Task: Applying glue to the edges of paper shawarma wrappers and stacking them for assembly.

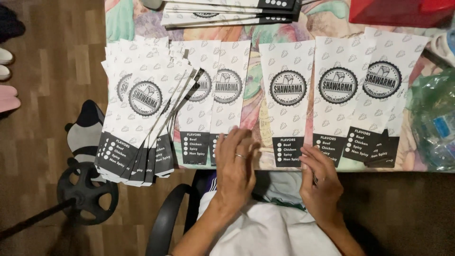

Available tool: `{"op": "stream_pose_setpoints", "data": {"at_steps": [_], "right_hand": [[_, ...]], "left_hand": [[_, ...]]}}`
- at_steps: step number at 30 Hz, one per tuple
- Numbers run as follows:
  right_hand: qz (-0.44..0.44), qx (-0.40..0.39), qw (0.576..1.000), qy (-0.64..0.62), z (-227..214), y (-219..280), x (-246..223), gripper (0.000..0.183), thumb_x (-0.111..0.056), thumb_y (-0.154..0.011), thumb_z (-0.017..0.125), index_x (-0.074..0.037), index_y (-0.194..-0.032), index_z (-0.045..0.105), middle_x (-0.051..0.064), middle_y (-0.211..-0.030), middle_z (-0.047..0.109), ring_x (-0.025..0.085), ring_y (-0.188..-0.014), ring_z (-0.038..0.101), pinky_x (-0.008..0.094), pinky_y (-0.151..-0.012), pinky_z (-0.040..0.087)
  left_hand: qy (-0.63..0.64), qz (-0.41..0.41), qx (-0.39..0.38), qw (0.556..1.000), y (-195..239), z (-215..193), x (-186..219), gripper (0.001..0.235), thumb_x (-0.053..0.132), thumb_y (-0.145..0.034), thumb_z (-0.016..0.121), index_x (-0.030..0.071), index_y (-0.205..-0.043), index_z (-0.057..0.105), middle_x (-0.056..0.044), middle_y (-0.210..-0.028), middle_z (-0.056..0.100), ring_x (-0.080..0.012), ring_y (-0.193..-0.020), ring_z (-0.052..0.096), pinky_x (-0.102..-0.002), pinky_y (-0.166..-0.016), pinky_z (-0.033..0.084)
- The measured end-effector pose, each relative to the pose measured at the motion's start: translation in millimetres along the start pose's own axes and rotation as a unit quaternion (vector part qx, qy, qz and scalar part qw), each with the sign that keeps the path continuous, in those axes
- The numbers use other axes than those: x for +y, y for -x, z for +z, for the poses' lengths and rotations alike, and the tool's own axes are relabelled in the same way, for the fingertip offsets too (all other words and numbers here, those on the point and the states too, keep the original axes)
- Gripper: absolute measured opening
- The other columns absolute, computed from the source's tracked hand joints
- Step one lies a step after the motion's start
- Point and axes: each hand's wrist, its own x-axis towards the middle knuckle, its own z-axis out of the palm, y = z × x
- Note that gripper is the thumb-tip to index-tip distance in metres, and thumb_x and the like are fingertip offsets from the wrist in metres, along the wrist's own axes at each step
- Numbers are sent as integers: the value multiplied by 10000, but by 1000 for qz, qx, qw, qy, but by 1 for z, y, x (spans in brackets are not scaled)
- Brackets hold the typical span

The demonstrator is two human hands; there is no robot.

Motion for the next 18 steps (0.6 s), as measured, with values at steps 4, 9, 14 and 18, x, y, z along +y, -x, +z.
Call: {"op": "stream_pose_setpoints", "data": {"at_steps": [4,9,14,18], "right_hand": [[-63,-36,997,12,0,-5,0,200,55,-1025,542,4,-1140,698,136,-1340,661,285,-1279,637,449,-1242,438],[-44,-84,994,62,-9,-7,6,248,-18,-991,628,-18,-1235,675,113,-1389,657,312,-1331,613,443,-1271,383],[-90,-41,994,36,-26,-21,1,201,13,-1054,522,87,-1216,616,271,-1331,652,375,-1268,647,559,-1241,433],[-112,-25,992,48,-29,-22,-1,212,-36,-1071,502,80,-1216,606,275,-1331,653,389,-1254,656,546,-1222,466]], "left_hand": [[-92,-20,-44,995,0,0,-5,353,248,-1063,555,32,-1331,476,-246,-1499,486,-446,-1466,408,-622,-1213,280],[-42,-28,-121,991,-3,27,18,497,428,-1043,495,5,-1299,545,-316,-1569,375,-496,-1497,286,-617,-1175,267],[21,4,-151,988,-6,45,27,596,451,-1025,501,-15,-1395,483,-319,-1588,346,-534,-1509,281,-626,-1166,296],[134,15,-126,983,-1,21,17,541,434,-1031,546,28,-1380,469,-248,-1582,380,-473,-1522,334,-680,-1239,305]]}}
